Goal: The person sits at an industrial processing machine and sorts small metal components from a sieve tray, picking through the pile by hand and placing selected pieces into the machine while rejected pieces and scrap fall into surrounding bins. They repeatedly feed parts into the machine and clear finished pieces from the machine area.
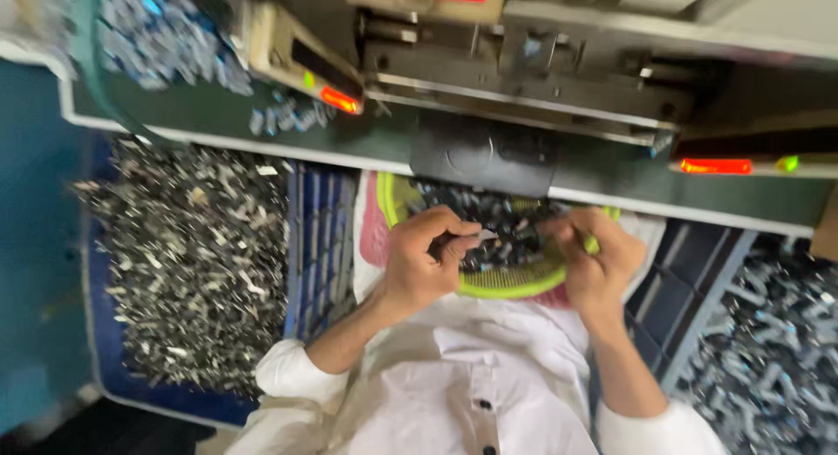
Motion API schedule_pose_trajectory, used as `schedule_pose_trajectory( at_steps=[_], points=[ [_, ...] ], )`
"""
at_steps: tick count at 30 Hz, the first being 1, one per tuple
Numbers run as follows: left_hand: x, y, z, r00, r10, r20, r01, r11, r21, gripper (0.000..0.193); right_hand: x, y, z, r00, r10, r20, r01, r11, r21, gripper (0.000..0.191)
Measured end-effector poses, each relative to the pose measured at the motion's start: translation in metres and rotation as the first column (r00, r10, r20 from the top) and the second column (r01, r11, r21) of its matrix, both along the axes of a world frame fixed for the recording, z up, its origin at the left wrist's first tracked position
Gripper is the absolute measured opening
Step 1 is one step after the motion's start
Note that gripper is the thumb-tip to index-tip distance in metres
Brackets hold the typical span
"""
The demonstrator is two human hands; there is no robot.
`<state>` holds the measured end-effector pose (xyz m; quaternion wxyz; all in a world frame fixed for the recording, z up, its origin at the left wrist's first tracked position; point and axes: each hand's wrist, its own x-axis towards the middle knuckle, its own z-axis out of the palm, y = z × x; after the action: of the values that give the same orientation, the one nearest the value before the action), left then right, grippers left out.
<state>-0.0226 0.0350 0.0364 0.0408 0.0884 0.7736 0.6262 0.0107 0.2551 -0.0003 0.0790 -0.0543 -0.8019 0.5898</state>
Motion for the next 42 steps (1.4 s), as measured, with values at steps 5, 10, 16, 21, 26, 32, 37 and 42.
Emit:
schedule_pose_trajectory(
  at_steps=[5, 10, 16, 21, 26, 32, 37, 42],
  points=[
    [-0.042, -0.006, 0.031, 0.951, 0.001, -0.309, -0.034, 0.994, -0.100, 0.017, 0.008, 0.012, -0.003, 0.973, 0.229, 0.022, -0.230, 0.965, 0.123, 0.008],
    [-0.090, 0.002, 0.055, 0.800, 0.044, -0.599, -0.196, 0.961, -0.192, 0.020, 0.010, 0.009, -0.020, 0.932, 0.362, -0.005, -0.345, 0.894, 0.284, 0.007],
    [-0.139, 0.014, 0.060, 0.746, -0.083, -0.661, -0.258, 0.879, -0.402, 0.021, 0.008, 0.013, -0.034, 0.871, 0.478, -0.114, -0.397, 0.822, 0.408, 0.016],
    [-0.156, 0.011, 0.056, 0.692, -0.199, -0.694, -0.315, 0.782, -0.538, 0.021, 0.011, 0.021, -0.040, 0.817, 0.572, -0.072, -0.457, 0.719, 0.524, 0.020],
    [-0.160, 0.000, 0.048, 0.653, -0.361, -0.666, -0.264, 0.716, -0.647, 0.015, 0.012, 0.025, -0.044, 0.795, 0.600, -0.089, -0.465, 0.697, 0.546, 0.016],
    [-0.167, -0.013, 0.040, 0.575, -0.602, -0.554, -0.341, 0.440, -0.831, 0.011, 0.013, 0.027, -0.041, 0.760, 0.647, -0.056, -0.523, 0.661, 0.538, 0.013],
    [-0.171, -0.014, 0.037, 0.502, -0.671, -0.545, -0.387, 0.389, -0.836, 0.022, 0.011, 0.031, -0.036, 0.749, 0.660, -0.053, -0.529, 0.644, 0.552, 0.011],
    [-0.172, -0.016, 0.032, 0.608, -0.677, -0.415, -0.312, 0.277, -0.909, 0.043, 0.009, 0.032, -0.034, 0.754, 0.656, -0.014, -0.546, 0.639, 0.542, 0.012]
  ],
)
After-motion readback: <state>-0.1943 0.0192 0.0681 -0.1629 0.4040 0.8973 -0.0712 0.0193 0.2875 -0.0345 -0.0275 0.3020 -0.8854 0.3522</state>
